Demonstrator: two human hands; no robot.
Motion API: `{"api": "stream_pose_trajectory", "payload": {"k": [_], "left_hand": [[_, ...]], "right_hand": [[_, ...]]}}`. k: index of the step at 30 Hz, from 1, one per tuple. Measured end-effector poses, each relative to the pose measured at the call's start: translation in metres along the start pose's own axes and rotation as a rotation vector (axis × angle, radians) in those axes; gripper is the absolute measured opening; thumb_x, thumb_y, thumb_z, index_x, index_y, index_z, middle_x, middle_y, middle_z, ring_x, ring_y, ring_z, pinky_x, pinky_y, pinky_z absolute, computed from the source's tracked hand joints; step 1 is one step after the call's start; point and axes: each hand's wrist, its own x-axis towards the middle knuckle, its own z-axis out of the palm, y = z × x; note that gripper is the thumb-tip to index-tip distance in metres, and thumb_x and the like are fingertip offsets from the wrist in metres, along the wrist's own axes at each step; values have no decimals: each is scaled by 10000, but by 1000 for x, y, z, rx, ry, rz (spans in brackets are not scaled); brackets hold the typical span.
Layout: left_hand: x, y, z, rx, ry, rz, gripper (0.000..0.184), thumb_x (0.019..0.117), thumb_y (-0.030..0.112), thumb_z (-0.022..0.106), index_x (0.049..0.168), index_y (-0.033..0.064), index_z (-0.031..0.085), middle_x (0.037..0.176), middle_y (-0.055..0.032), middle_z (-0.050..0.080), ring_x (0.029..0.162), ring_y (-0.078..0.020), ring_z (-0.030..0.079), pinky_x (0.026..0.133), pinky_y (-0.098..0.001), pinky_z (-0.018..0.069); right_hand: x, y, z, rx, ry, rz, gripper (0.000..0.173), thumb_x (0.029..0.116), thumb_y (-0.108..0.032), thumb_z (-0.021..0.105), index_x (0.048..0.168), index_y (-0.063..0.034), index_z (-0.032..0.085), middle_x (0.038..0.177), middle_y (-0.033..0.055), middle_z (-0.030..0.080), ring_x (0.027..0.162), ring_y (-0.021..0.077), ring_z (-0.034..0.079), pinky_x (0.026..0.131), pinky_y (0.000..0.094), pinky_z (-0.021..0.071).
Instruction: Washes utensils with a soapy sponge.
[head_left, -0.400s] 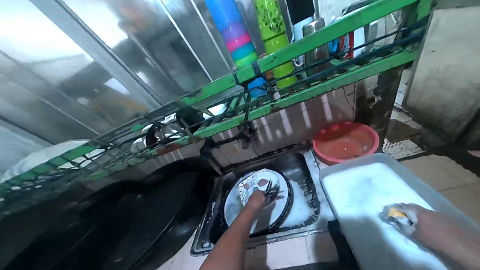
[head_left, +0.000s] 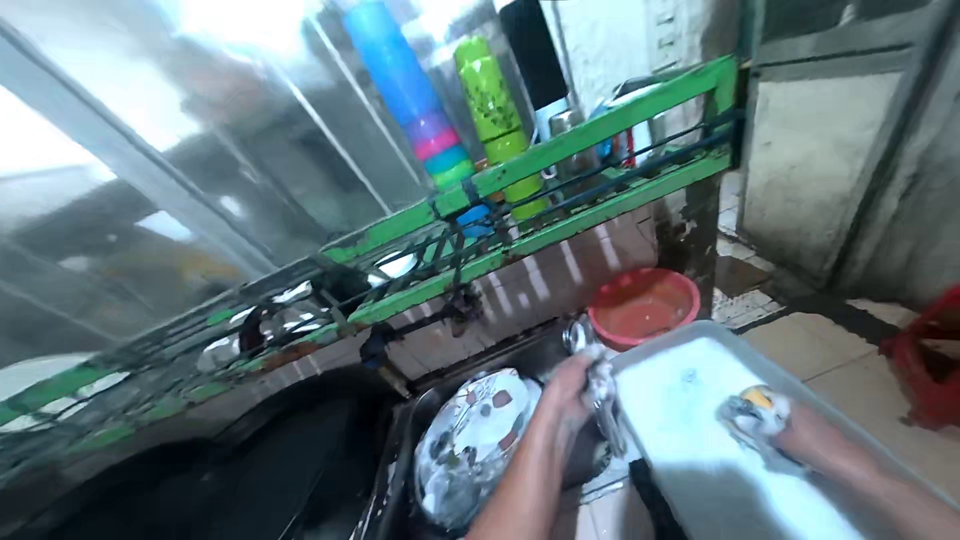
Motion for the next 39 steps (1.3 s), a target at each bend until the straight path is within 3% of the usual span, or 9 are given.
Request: {"api": "stream_pose_trajectory", "payload": {"k": [4,7,11,18,21,27,31,34,39], "left_hand": [[-19,-45,74,-121,-171,-142,244,942,-83,543,1179,-28,560,772,-92,616,574,-143,582,524,-277,524],[-34,-72,105,5,-165,-163,193,991,-49,541,1179,-41,497,786,-114,636,615,-166,645,555,-284,569],[-44,-91,124,195,-171,-118,178,1008,-5,542,1174,-57,506,742,-106,633,585,-158,642,545,-288,567],[-52,-102,115,-63,-322,-235,180,1082,88,429,1137,-38,545,731,-98,627,543,-127,605,491,-238,531],[-51,-105,110,-36,-189,-154,130,1064,43,444,1096,-50,530,689,-98,609,501,-129,592,449,-240,520],[-54,-106,121,189,-65,-38,99,1030,26,542,1028,-73,546,623,-86,589,479,-124,577,461,-246,513],[-57,-104,128,121,-7,4,127,1037,48,550,1030,-79,544,632,-101,590,479,-135,581,451,-253,516],[-59,-99,132,282,100,60,103,957,-43,575,1046,-83,541,627,-93,589,484,-129,581,470,-261,515],[-56,-111,125,302,9,-42,152,970,-5,601,1086,-56,516,610,-58,528,448,-98,510,430,-229,460]], "right_hand": [[-18,-18,-24,558,156,72,569,933,-69,721,1456,-50,499,1230,194,647,1077,264,645,945,457,528],[-34,-29,-35,703,75,-40,520,913,-37,723,1397,-52,533,1149,123,671,977,172,668,866,361,567],[-32,-37,-42,530,111,-79,515,850,-71,804,1334,-53,627,1260,168,650,1123,269,637,981,472,515],[-33,-17,-42,891,278,-35,431,919,34,662,1335,-54,591,1065,141,684,870,195,665,767,391,563],[-40,-10,-42,1071,215,-58,470,994,-60,588,1444,-147,486,1039,68,683,814,124,666,698,321,577],[-41,-34,-43,544,36,-124,413,868,-38,754,1269,-53,658,1108,150,694,997,238,666,902,444,537],[-28,-34,-34,636,183,-31,445,875,-20,746,1303,-46,628,1139,184,684,1037,292,663,920,504,531],[-40,-38,-25,590,60,-29,521,890,-65,738,1382,-44,569,1258,187,646,1158,276,629,1010,464,502],[-23,-30,-42,476,175,-5,495,899,-71,754,1368,-29,603,1262,242,651,1176,367,627,1017,553,484]]}}
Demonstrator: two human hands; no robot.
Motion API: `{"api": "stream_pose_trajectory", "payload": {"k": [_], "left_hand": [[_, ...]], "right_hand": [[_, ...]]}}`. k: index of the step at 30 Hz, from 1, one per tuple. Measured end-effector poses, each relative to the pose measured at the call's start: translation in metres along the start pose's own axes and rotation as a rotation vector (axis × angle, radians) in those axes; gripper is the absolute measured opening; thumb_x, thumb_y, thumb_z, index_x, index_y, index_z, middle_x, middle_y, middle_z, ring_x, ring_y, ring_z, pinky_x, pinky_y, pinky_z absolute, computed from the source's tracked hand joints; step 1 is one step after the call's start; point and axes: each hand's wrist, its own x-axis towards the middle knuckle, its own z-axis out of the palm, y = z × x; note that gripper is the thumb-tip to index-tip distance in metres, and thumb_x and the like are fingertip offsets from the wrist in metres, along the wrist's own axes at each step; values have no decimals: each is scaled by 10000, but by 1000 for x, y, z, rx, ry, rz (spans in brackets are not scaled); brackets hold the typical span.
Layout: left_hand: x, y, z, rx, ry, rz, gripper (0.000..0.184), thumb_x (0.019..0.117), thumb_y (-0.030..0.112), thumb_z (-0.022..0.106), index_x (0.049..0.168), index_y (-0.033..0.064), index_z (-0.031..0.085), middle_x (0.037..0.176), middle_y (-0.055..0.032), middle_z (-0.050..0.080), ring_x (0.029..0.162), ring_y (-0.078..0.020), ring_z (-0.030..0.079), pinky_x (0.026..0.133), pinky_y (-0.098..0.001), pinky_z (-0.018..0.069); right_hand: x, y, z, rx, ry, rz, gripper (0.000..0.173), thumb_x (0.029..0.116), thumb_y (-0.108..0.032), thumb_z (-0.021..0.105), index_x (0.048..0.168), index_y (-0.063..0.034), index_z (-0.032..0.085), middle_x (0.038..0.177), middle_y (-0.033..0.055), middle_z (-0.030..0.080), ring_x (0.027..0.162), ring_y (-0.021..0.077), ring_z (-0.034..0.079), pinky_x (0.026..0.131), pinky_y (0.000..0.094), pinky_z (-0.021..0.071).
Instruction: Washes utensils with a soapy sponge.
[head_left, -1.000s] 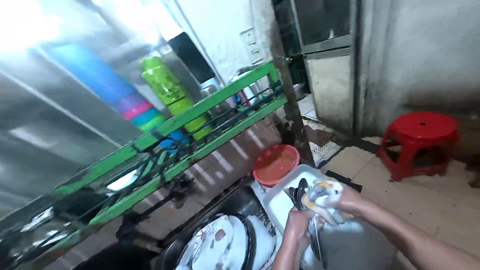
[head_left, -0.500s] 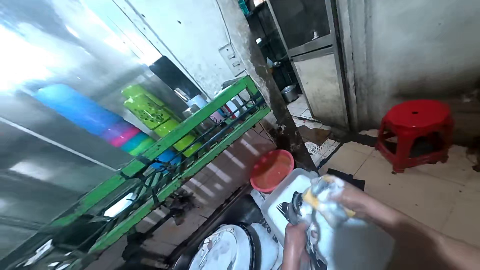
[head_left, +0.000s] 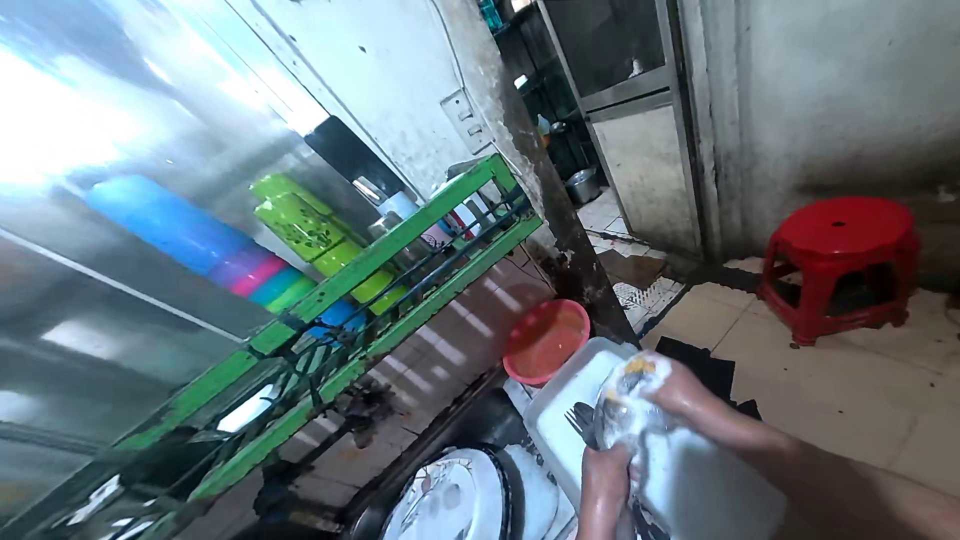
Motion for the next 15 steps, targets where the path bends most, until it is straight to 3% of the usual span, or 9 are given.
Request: {"api": "stream_pose_trajectory", "payload": {"k": [3,6,8,10,13,15], "left_hand": [[2,-4,-3,-187,18,-12,89,995,27,584,1027,-33,527,588,-59,531,426,-95,506,397,-222,451],[3,-2,-9,-262,23,-4,127,1035,80,555,1053,-46,555,644,-92,583,477,-129,567,439,-252,507],[3,0,-7,-266,12,27,164,1056,98,518,1064,-63,549,666,-119,613,500,-158,607,464,-282,541],[1,0,-5,-317,23,51,221,1082,133,468,1058,-69,555,675,-129,619,515,-184,625,478,-308,559],[1,4,-6,-323,30,51,255,1090,148,434,1002,-47,573,644,-89,589,480,-142,575,444,-273,518],[-2,8,-4,-188,59,59,162,1062,97,488,999,-38,550,606,-62,547,454,-108,528,434,-244,482]], "right_hand": [[11,-9,-16,215,97,-26,482,897,-16,727,1356,-48,586,1184,196,674,1046,306,667,914,517,540],[-2,-9,-16,289,-87,-19,511,892,9,711,1373,-69,556,1119,144,675,943,224,668,825,423,567],[-6,-9,-5,161,-184,-23,477,857,-15,750,1311,-64,611,1100,148,682,959,235,667,850,438,557],[-6,-11,4,133,-162,-22,435,862,0,736,1282,-50,631,1096,161,679,972,247,660,871,450,543],[-3,-5,13,208,-82,-40,436,873,-4,738,1291,-47,622,1092,159,685,953,242,671,848,444,561],[-10,-8,15,109,-156,-41,462,890,-58,737,1333,-61,605,1181,170,672,1072,265,654,944,467,531]]}}
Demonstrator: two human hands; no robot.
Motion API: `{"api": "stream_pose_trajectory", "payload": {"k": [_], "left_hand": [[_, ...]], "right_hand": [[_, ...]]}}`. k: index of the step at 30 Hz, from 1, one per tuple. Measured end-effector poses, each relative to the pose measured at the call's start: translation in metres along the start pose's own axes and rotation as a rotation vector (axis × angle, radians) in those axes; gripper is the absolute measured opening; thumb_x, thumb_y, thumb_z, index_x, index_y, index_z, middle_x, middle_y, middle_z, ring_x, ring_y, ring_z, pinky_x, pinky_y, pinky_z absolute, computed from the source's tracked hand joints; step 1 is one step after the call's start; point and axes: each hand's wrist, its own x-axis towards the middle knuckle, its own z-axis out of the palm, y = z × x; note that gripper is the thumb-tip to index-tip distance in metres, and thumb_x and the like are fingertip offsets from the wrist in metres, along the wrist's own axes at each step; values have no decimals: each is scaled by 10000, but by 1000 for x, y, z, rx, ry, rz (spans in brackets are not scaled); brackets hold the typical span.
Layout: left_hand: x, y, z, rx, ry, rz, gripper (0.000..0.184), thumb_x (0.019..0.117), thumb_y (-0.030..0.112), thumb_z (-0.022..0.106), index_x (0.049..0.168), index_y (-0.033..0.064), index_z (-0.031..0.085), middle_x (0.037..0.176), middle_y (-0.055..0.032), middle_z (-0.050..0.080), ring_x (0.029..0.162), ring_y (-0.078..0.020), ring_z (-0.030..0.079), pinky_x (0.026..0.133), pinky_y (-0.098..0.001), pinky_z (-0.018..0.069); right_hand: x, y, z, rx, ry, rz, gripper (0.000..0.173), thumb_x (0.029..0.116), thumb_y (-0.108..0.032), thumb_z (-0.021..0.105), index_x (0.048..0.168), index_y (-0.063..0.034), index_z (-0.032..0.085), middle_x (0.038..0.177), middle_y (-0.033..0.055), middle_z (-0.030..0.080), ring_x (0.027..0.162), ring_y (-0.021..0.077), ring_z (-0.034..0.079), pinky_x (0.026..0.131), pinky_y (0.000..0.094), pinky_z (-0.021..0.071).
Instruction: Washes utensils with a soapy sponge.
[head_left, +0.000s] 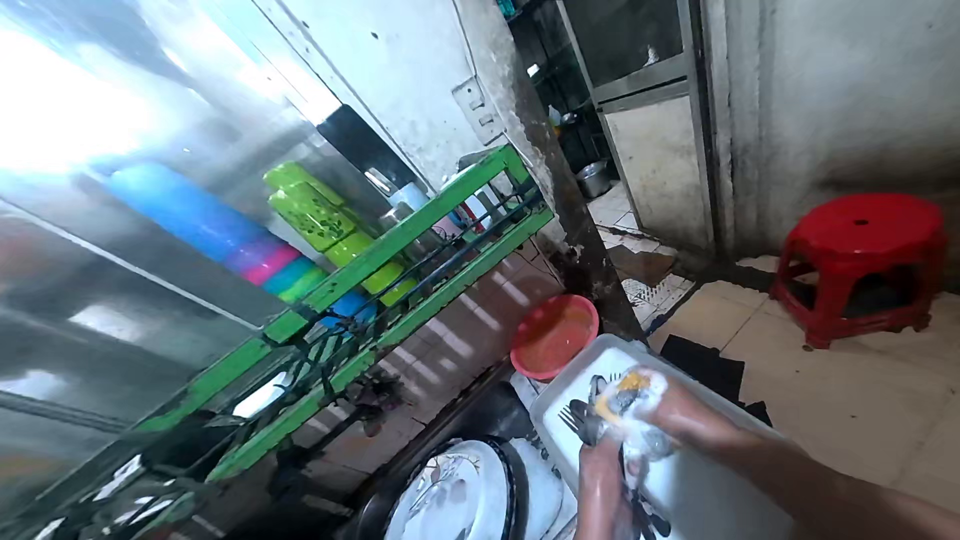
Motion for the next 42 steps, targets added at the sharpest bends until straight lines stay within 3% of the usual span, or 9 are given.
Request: {"api": "stream_pose_trajectory", "payload": {"k": [4,10,16,19,22,25,29,35,42], "left_hand": [[-3,-1,2,208,92,19,95,1016,16,531,1051,-71,549,639,-75,570,493,-109,560,491,-244,504],[-5,-6,8,143,33,-1,115,1038,54,538,1017,-57,559,576,-51,538,425,-93,516,419,-223,464],[-6,7,2,233,77,0,55,1003,-15,535,1013,-69,542,582,-57,534,439,-94,519,439,-229,467],[-9,1,2,189,53,-27,80,1017,14,543,994,-62,555,569,-50,534,421,-90,512,416,-223,458],[-7,-1,-1,105,51,-34,78,1023,11,526,983,-52,543,560,-55,530,407,-94,506,396,-220,452],[-9,1,-8,52,17,-11,77,1022,7,534,1031,-66,558,595,-79,578,444,-117,559,430,-244,499],[-18,6,-11,36,-68,-19,102,1040,32,514,1018,-49,573,606,-64,607,475,-105,591,463,-231,521],[-11,-9,-15,87,-23,-35,119,1055,52,509,1057,-57,557,648,-63,605,490,-93,576,480,-217,515],[0,-1,-16,34,19,-11,256,1099,160,452,1065,-62,576,667,-83,617,496,-121,595,468,-243,523]], "right_hand": [[0,1,4,-183,-144,58,569,923,-156,731,1448,-92,523,1309,212,626,1222,326,604,1048,518,467],[26,15,-2,-360,138,-243,450,936,-280,750,1315,-64,639,1209,183,692,1120,339,674,990,558,515],[10,18,10,-320,-120,-76,537,967,-214,680,1455,-64,515,1291,229,643,1223,354,619,1061,536,463],[25,12,-3,-431,-2,-142,469,979,-258,695,1397,-79,581,1246,213,670,1160,374,649,1006,578,494],[41,11,-10,-250,257,-271,442,960,-258,730,1341,-64,617,1219,186,695,1121,343,680,988,572,520],[44,17,-5,126,290,-132,508,1003,-282,671,1446,-98,505,1274,180,657,1126,303,657,970,540,526],[21,11,6,-83,44,-92,445,1012,-261,651,1385,-30,573,1226,202,668,1129,308,647,1002,509,497],[37,8,-18,72,370,-150,374,1046,-165,587,1385,-11,553,1245,242,652,1124,362,646,977,577,501],[5,1,14,-92,38,-79,355,1019,-183,634,1328,-8,616,1216,198,677,1140,300,646,1024,502,486]]}}
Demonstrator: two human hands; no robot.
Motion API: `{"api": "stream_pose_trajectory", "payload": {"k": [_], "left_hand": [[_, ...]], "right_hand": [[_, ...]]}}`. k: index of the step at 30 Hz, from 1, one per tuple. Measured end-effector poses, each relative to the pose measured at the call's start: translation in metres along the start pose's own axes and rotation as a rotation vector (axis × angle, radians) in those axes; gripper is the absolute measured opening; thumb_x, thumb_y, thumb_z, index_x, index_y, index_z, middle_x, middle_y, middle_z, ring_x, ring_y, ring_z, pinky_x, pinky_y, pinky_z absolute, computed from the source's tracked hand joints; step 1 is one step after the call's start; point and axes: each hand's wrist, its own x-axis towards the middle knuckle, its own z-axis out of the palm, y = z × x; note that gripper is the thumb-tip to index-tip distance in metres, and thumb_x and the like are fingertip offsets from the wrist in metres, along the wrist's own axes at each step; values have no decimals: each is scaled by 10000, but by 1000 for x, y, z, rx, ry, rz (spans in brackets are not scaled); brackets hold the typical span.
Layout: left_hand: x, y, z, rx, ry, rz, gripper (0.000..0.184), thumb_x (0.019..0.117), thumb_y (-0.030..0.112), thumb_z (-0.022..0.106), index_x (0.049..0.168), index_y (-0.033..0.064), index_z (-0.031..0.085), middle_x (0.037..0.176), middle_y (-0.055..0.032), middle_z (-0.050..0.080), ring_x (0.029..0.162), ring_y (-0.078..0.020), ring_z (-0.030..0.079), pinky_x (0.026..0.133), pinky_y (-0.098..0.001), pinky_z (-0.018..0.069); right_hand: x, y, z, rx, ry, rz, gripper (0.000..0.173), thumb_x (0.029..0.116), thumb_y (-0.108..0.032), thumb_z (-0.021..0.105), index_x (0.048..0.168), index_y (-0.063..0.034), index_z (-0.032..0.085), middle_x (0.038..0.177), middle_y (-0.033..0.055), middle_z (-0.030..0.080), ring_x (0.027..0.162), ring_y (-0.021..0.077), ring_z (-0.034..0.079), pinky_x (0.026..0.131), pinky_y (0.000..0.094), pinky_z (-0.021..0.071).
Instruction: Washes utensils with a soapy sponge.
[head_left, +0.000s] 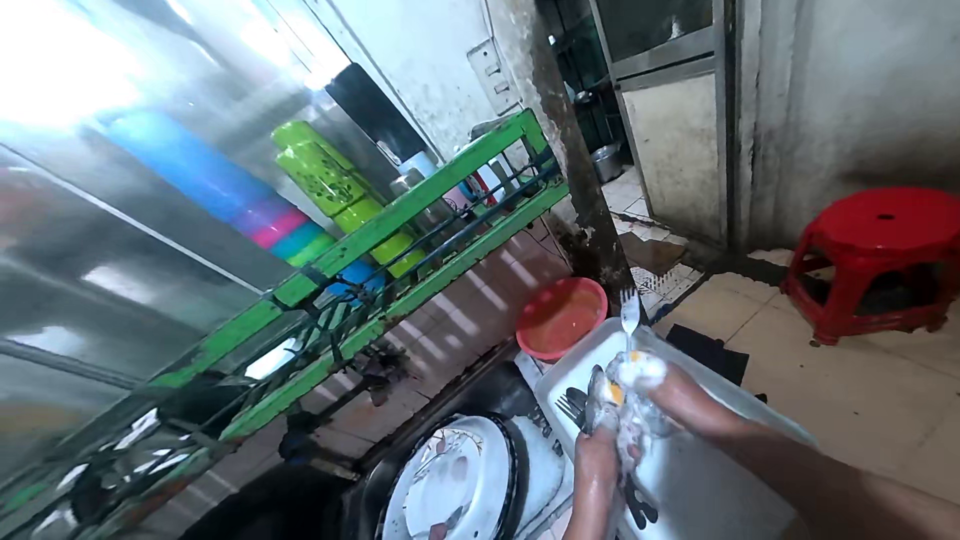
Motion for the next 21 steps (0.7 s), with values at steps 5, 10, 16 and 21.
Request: {"api": "stream_pose_trajectory", "payload": {"k": [5,10,16,21], "left_hand": [[9,3,-14,-232,-139,96,226,1058,114,479,1072,-39,645,937,-133,717,819,-195,705,732,-344,604],[19,11,-17,-335,-254,-49,248,1074,119,434,1052,-45,619,828,-152,705,778,-254,716,748,-418,616],[27,13,-22,-318,-146,-95,272,1098,152,408,1098,-44,596,605,-32,515,439,-106,519,417,-242,494],[4,5,5,-65,-195,-162,246,1097,151,441,951,-19,542,633,-66,569,456,-124,563,415,-251,511]], "right_hand": [[1,2,-23,-276,-407,10,331,1022,-178,618,1278,32,633,1203,254,658,1128,360,633,1011,554,475],[-20,9,-3,-369,-802,-2,299,993,-186,647,1151,68,639,1034,233,647,919,313,621,848,533,492],[-9,10,-32,-377,-517,46,388,960,-155,702,1296,8,597,1126,228,659,1022,339,645,918,536,501],[1,-6,-26,-43,-98,78,443,881,-137,796,1284,-68,626,1066,139,693,953,242,672,868,459,545]]}}
